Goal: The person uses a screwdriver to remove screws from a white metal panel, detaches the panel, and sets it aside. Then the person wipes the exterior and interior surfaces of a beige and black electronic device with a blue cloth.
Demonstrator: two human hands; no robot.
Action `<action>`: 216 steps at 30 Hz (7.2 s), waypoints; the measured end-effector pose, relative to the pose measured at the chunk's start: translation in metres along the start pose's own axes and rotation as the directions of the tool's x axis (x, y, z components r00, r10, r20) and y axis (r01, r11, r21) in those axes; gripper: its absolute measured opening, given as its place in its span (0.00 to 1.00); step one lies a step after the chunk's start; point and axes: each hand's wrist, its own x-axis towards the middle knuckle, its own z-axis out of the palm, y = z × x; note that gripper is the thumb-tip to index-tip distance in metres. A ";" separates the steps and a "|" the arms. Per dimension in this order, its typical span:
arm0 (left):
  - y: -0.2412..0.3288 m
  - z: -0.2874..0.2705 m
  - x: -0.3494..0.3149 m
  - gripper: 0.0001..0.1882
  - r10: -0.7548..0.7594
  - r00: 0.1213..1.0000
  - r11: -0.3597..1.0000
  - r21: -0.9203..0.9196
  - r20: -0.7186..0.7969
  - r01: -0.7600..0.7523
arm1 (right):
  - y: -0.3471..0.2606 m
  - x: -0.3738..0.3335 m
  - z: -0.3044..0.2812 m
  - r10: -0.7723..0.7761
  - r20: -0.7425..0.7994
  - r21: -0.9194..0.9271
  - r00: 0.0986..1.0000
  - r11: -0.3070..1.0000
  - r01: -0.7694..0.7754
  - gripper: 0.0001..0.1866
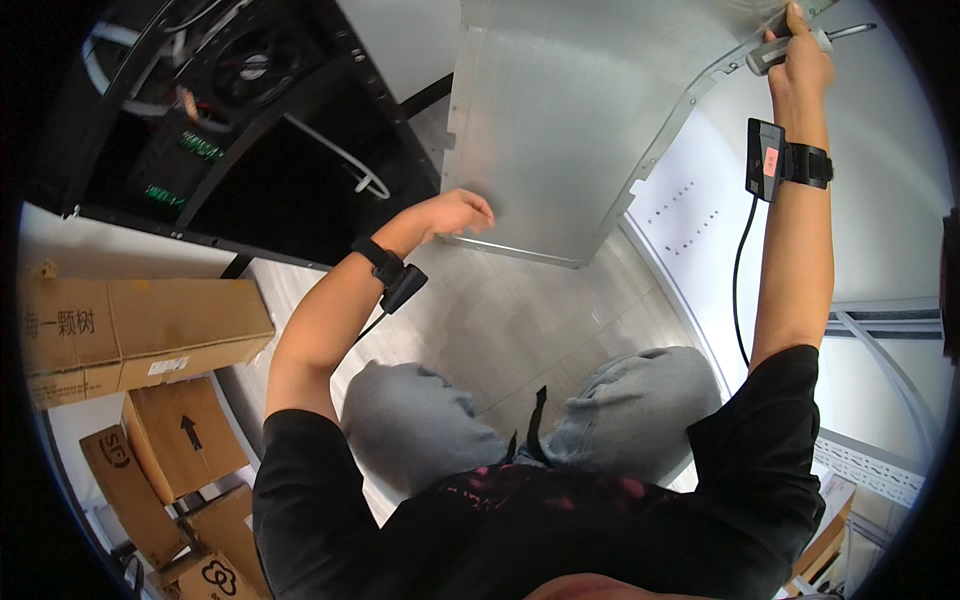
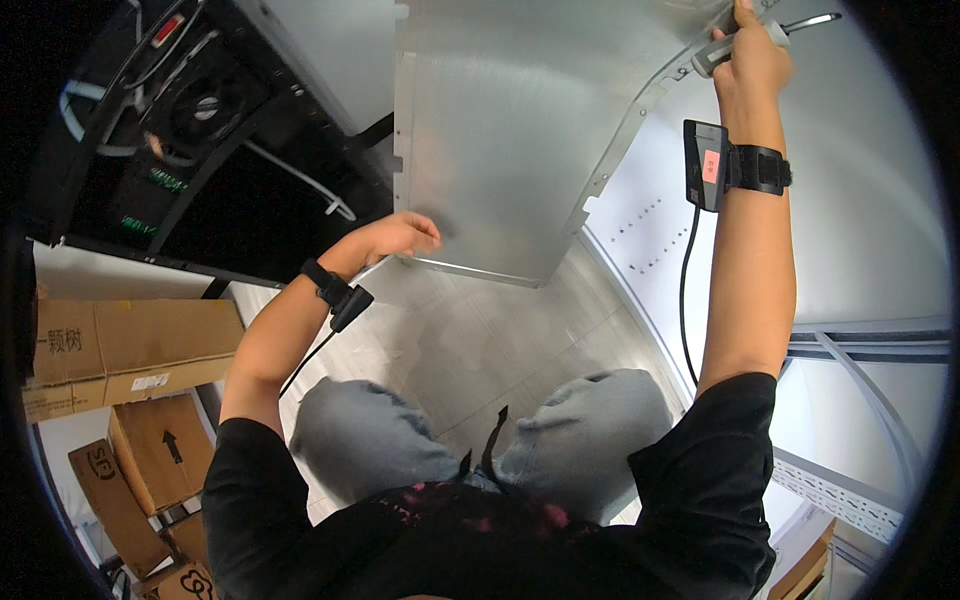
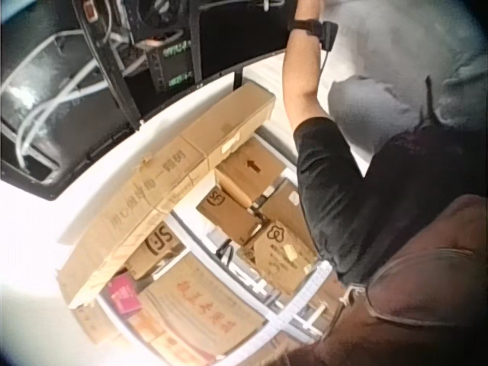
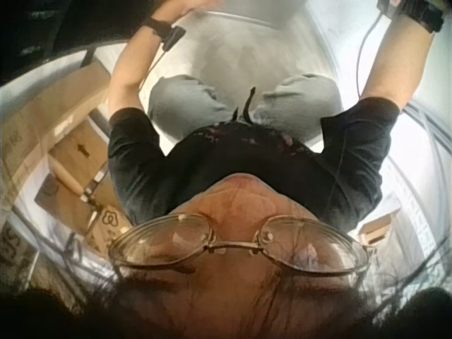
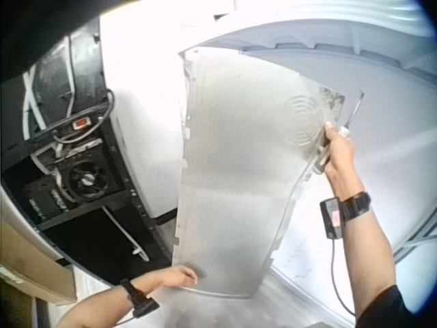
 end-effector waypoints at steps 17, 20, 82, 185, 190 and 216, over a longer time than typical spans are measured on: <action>-0.025 0.126 0.197 0.05 -0.078 0.975 0.584 -0.802 -0.210 -0.126 | 0.008 0.105 -0.142 0.070 -0.357 0.117 0.932 0.993 -0.030 0.14; -0.004 0.141 0.213 0.04 -0.069 0.966 0.400 -0.894 -0.251 -0.203 | 0.010 0.121 -0.167 0.070 -0.335 0.087 0.940 0.995 -0.044 0.16; 0.141 -0.059 0.251 0.10 -0.116 0.796 0.967 0.249 0.594 -0.045 | 0.052 -0.093 -0.173 0.325 -0.444 -0.296 0.835 0.827 -0.478 0.20; 0.120 0.250 0.259 0.11 0.894 0.424 0.320 0.458 0.143 -0.829 | 0.200 -0.173 -0.357 0.503 -0.520 -0.803 0.690 -0.012 -0.596 0.37; 0.144 0.243 0.238 0.08 0.762 0.568 0.519 0.231 0.312 -0.823 | 0.186 -0.162 -0.339 0.359 -0.523 -0.808 0.773 0.080 -0.584 0.26; 0.488 -0.015 -0.235 0.10 0.770 0.609 0.444 -0.523 -0.193 -0.728 | -0.306 -0.040 0.105 0.406 0.285 -0.031 0.868 0.909 -0.415 0.08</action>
